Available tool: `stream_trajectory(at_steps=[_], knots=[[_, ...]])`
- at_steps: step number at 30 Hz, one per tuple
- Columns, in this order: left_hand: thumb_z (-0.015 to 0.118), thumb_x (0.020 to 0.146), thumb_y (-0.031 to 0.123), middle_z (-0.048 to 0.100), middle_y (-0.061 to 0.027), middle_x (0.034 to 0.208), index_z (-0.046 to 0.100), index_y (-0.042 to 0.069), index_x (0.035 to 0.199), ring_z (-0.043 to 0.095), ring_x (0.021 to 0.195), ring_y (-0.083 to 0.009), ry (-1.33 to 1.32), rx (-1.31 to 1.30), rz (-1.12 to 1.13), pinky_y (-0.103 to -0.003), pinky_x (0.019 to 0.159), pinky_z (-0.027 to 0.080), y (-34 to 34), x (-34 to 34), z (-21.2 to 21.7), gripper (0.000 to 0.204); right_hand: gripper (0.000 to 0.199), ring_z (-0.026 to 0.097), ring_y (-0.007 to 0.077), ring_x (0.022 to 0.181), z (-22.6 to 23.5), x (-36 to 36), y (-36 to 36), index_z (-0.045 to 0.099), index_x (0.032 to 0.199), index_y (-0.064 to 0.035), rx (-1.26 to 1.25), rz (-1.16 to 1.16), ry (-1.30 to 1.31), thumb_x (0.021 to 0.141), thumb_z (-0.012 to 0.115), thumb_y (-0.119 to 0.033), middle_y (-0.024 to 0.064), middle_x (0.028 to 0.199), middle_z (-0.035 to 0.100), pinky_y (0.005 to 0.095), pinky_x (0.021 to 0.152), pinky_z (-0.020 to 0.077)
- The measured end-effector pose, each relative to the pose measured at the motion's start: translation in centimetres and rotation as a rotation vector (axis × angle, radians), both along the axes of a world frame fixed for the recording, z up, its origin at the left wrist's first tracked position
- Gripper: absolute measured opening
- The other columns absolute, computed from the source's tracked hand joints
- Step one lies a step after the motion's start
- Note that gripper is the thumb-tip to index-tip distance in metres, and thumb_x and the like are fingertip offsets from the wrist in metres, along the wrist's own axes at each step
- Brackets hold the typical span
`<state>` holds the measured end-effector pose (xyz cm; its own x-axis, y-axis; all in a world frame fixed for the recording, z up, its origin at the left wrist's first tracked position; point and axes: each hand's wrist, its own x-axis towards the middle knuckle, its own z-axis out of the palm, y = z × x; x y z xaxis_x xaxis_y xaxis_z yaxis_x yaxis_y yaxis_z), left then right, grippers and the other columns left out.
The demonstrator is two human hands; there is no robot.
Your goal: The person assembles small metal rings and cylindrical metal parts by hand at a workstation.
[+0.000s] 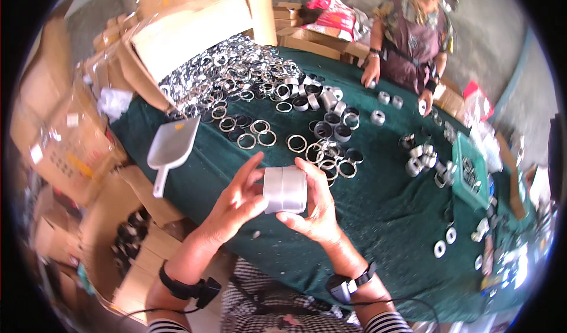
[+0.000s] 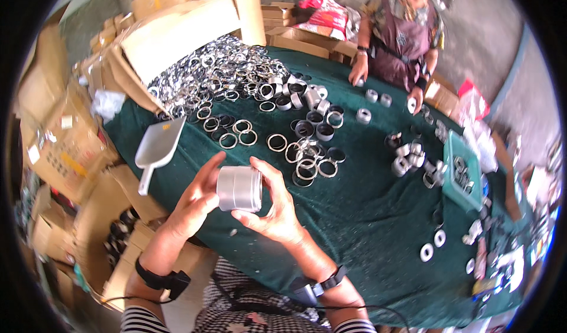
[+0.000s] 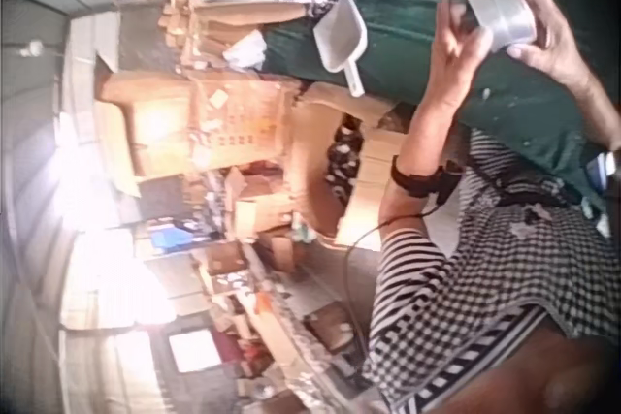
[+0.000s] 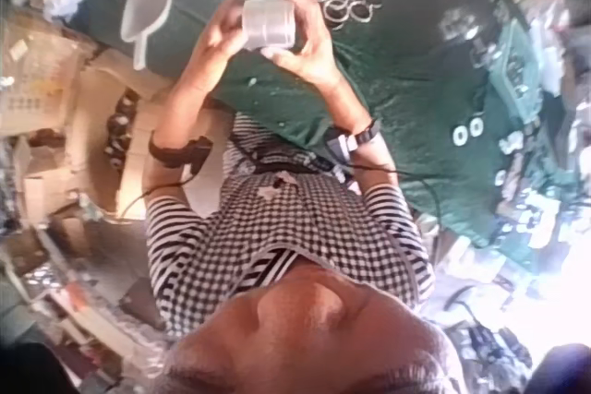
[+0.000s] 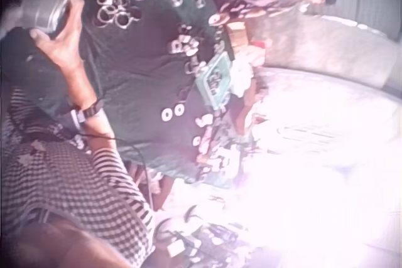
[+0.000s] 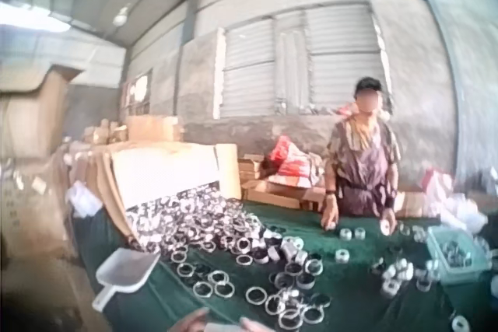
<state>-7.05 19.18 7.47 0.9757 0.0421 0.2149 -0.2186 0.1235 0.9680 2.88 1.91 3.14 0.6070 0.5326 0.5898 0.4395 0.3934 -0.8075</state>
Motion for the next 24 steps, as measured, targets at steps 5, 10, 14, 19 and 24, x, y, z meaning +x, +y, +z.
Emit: stream_trajectory(at_steps=[5,10,14,19,24], knots=[[0.059,0.096,0.027,0.047,-0.0083,0.143,0.025,0.007,0.154,0.05,0.128,-0.0186,0.124,-0.256,-0.045,-0.035,0.105,0.044,-0.9,0.0,-0.5,0.07,0.097,0.048,0.0285,0.13,-0.8,-0.3,-0.1,0.034,0.148,-0.0043,-0.114,-0.031,-0.154,0.072,0.088,-0.028,0.016,0.14,0.046,0.0437,0.108,0.04],[0.053,0.099,0.023,0.052,-0.008,0.137,0.034,0.006,0.149,0.056,0.121,-0.0182,0.156,-0.344,-0.064,-0.036,0.097,0.051,-0.6,-0.2,-1.7,0.056,0.1,0.047,0.0285,0.132,-0.8,-0.8,0.2,0.031,0.15,-0.0037,-0.119,0.03,0.061,0.072,0.089,-0.03,0.0155,0.142,0.045,0.0442,0.111,0.0368],[0.058,0.097,0.023,0.052,-0.0086,0.136,0.037,0.004,0.147,0.055,0.122,-0.0186,0.138,-0.294,-0.045,-0.037,0.099,0.05,0.0,-0.2,-2.1,0.057,0.099,0.042,0.0303,0.137,-0.5,-0.7,0.6,0.025,0.153,-0.006,-0.141,0.174,0.125,0.078,0.085,-0.03,0.0189,0.151,0.036,0.0458,0.114,0.0324],[0.069,0.089,0.017,0.05,-0.0098,0.138,0.034,0.006,0.148,0.053,0.125,-0.0211,0.039,-0.153,0.061,-0.038,0.104,0.046,0.4,-0.3,-2.8,0.069,0.093,0.037,0.0314,0.14,-0.2,-1.2,1.0,0.017,0.157,-0.0074,-0.064,0.251,0.223,0.088,0.072,-0.037,0.0209,0.152,0.037,0.0462,0.116,0.0284],[0.079,0.076,0.007,0.048,-0.011,0.14,0.03,0.013,0.152,0.05,0.128,-0.0227,-0.118,0.096,0.123,-0.04,0.108,0.043,0.2,-0.7,-2.4,0.09,0.086,0.038,0.0277,0.14,-0.6,-0.7,0.3,0.025,0.154,-0.0058,-0.042,0.217,0.372,0.092,0.064,-0.05,0.0177,0.15,0.04,0.0414,0.113,0.0324]])
